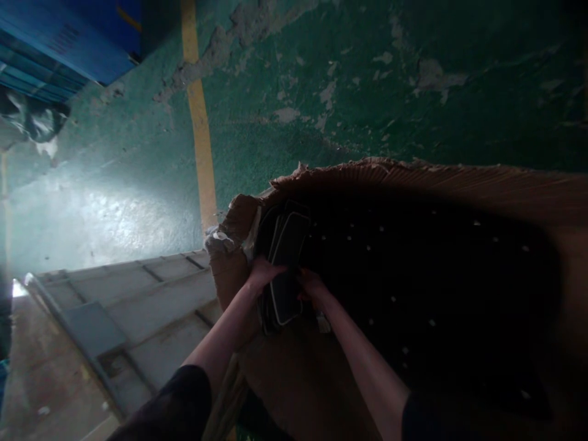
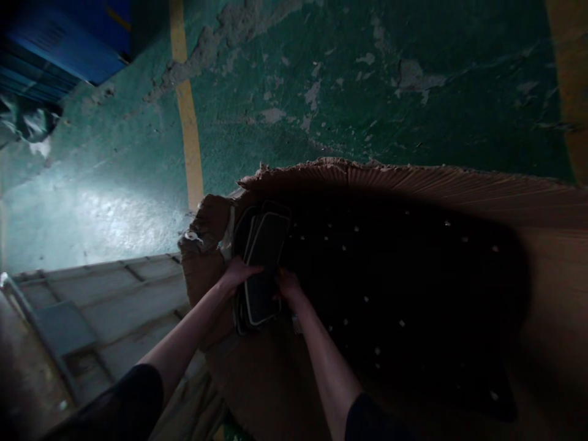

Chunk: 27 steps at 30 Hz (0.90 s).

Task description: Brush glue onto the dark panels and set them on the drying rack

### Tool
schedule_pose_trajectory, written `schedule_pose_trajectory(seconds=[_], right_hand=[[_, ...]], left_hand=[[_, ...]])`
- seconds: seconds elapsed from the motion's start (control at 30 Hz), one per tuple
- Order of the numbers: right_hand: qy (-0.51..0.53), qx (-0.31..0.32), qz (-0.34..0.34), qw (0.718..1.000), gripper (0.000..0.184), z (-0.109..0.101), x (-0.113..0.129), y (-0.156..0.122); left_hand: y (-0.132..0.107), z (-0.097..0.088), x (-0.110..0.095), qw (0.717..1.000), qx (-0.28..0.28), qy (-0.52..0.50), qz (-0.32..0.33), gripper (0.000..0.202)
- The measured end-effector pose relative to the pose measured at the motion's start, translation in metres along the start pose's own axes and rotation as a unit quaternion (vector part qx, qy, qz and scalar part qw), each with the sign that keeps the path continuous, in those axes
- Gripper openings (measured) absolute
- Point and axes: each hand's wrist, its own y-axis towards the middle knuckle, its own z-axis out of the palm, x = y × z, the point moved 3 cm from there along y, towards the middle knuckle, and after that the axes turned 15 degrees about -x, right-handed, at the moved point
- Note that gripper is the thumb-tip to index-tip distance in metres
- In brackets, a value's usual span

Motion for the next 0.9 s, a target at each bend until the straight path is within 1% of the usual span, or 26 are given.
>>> schedule_pose_trajectory(seconds=[0.1, 0.2, 0.27, 0.33, 0.4, 0.5, 0.6, 0.7, 0.77, 0.8, 0.83, 0.87, 0.9], right_hand=[[0.001, -0.011, 0.006, 1.0, 0.028, 0.01, 0.006, 0.012], [0.015, -0.013, 0.011, 1.0, 0.027, 0.021, 0.007, 0.026], [0.026, -0.003, 0.015, 1.0, 0.028, 0.026, 0.007, 0.034], [0.032, 0.016, 0.019, 0.999, 0.027, 0.028, 0.007, 0.04], [0.033, 0.034, 0.018, 0.999, 0.026, 0.027, 0.008, 0.041], [0.034, 0.046, 0.006, 0.998, 0.038, 0.018, 0.009, 0.031], [0.027, 0.052, -0.019, 0.998, 0.051, 0.006, 0.013, 0.002], [0.003, 0.05, -0.059, 0.997, 0.06, -0.004, 0.026, -0.044], [-0.054, 0.012, -0.136, 0.989, 0.061, -0.012, 0.041, -0.084], [-0.092, -0.016, -0.188, 0.978, 0.06, -0.016, 0.05, -0.108], [-0.13, -0.043, -0.244, 0.96, 0.059, -0.021, 0.059, -0.133], [-0.16, -0.062, -0.288, 0.942, 0.057, -0.025, 0.067, -0.159], [-0.181, -0.065, -0.314, 0.93, 0.056, -0.03, 0.074, -0.186]], left_hand=[[0.006, 0.013, 0.0, 0.999, -0.036, 0.001, -0.002, 0.057], [0.012, 0.018, 0.005, 0.999, -0.039, -0.007, -0.021, 0.047], [0.014, 0.018, 0.009, 0.999, -0.03, -0.014, -0.035, 0.042], [0.015, 0.015, 0.011, 0.999, -0.021, -0.02, -0.045, 0.042], [0.013, 0.012, 0.012, 0.998, -0.015, -0.028, -0.048, 0.048], [0.003, 0.004, 0.01, 0.998, -0.005, -0.043, -0.046, 0.059], [-0.018, -0.015, 0.004, 0.995, 0.016, -0.08, -0.064, 0.057], [-0.047, -0.042, -0.011, 0.984, 0.037, -0.146, -0.092, 0.056], [-0.071, -0.061, -0.025, 0.974, 0.045, -0.19, -0.111, 0.059], [-0.083, -0.071, -0.032, 0.968, 0.047, -0.212, -0.124, 0.061], [-0.096, -0.081, -0.038, 0.961, 0.045, -0.233, -0.141, 0.063], [-0.109, -0.091, -0.043, 0.953, 0.041, -0.255, -0.159, 0.064], [-0.123, -0.1, -0.046, 0.944, 0.035, -0.275, -0.179, 0.065]])
